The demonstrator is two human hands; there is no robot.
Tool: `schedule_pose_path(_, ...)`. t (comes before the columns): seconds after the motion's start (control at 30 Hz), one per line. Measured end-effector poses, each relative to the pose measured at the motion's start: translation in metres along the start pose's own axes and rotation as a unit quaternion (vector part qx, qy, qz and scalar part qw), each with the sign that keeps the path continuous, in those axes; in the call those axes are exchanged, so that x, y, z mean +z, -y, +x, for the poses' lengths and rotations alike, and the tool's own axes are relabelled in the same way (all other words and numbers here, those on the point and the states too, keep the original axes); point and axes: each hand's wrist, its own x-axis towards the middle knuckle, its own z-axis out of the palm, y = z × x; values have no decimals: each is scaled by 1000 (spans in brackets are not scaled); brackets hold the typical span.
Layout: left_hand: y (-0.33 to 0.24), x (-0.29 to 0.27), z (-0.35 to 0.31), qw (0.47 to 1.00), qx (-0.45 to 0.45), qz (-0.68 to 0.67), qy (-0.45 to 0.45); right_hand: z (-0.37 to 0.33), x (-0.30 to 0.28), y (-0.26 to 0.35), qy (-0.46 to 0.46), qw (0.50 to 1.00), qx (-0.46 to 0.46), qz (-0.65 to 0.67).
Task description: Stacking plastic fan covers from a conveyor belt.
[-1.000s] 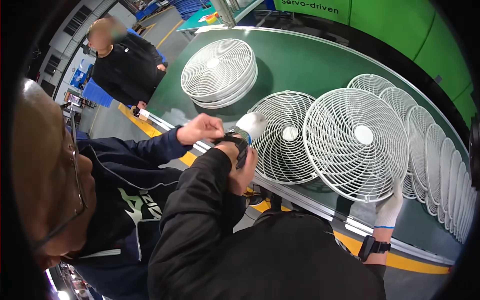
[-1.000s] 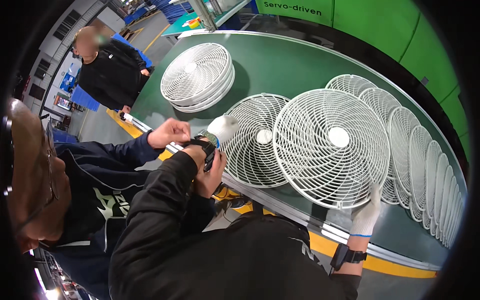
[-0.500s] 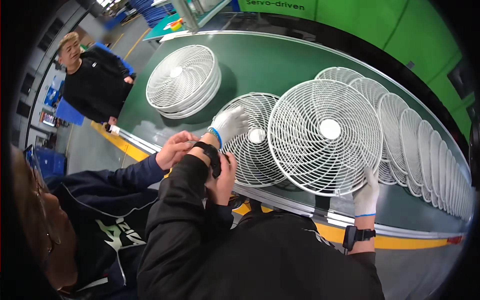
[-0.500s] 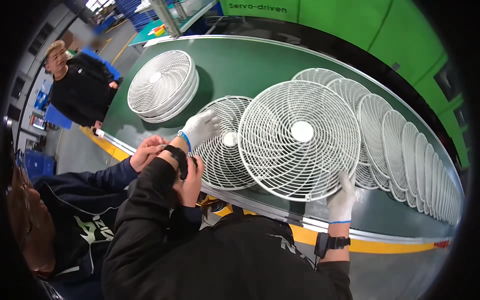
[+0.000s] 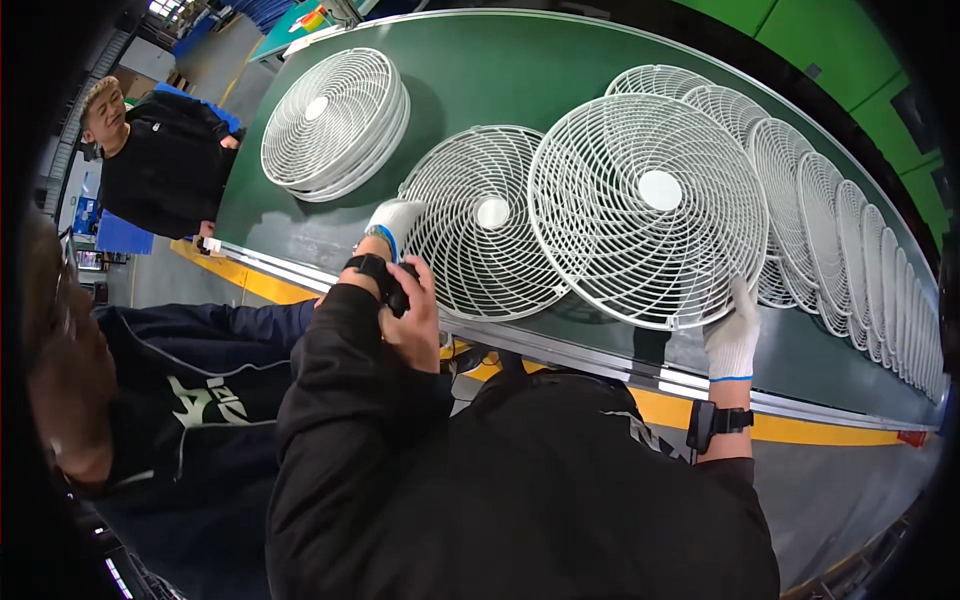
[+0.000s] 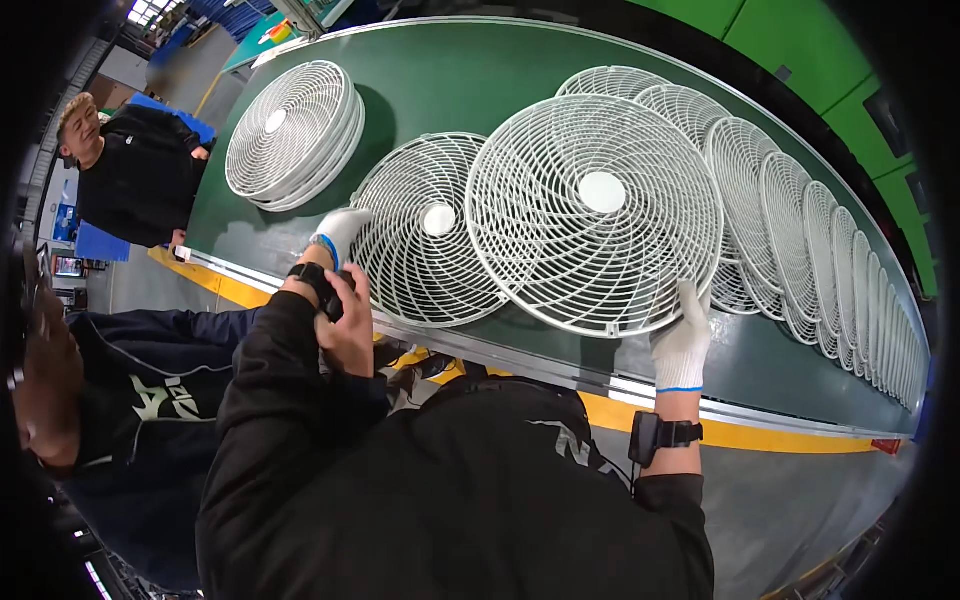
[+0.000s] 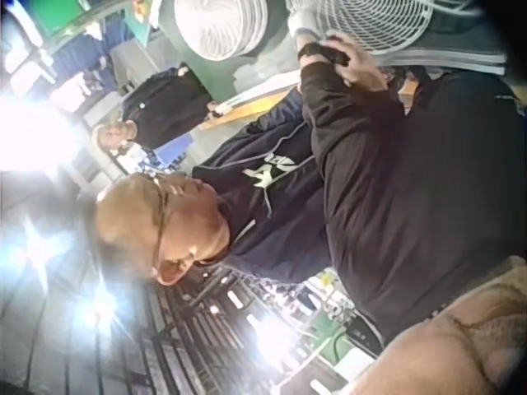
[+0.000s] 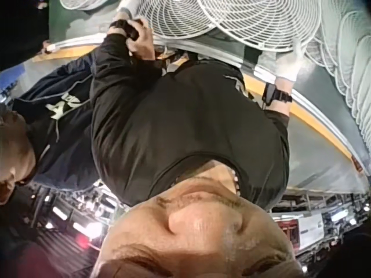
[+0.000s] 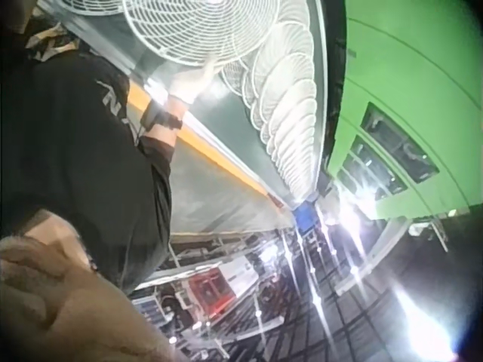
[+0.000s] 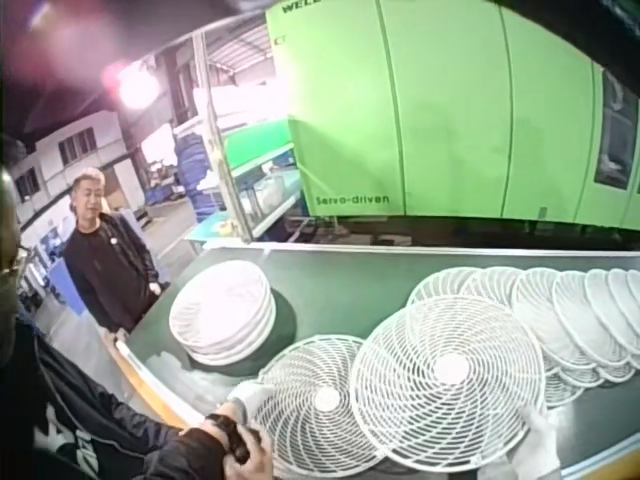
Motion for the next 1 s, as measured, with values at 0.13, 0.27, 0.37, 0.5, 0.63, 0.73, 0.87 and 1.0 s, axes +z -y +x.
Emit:
schedule_pose_path(0.13, 27, -21, -32, 837, 62, 539, -75, -2, -2, 2, -9, 999, 2, -33)
schedule_pose_path(0.27, 31, -4, -22, 662, 56, 742, -90, -1, -13, -2, 21, 999, -18, -20)
schedule_pose_path(0.37, 22, 10, -20, 560, 57, 822, -89, -9, -1, -2, 5, 1000, 0, -27)
schedule_pose_path(0.5, 11, 4, -29, 874, 19, 484, -45, -3, -13, -8, 16, 1000, -10, -25)
schedule_pose_path(0.63, 19, -11, -38, 930, 64, 358, -54, 2, -29, -6, 26, 999, -1, -35)
schedule_pose_path(0.73, 8, 10, -30, 873, 32, 477, -91, 5, -30, -8, 18, 1000, 8, -18)
schedule_pose_path(0.87, 6, 37, -21, 813, 3, 560, -162, 6, -26, -8, 10, 1000, 15, -12)
schedule_pose_path(1.0, 39, 31, 81, 998, 31, -28, -48, 8, -33, -6, 23, 999, 19, -20)
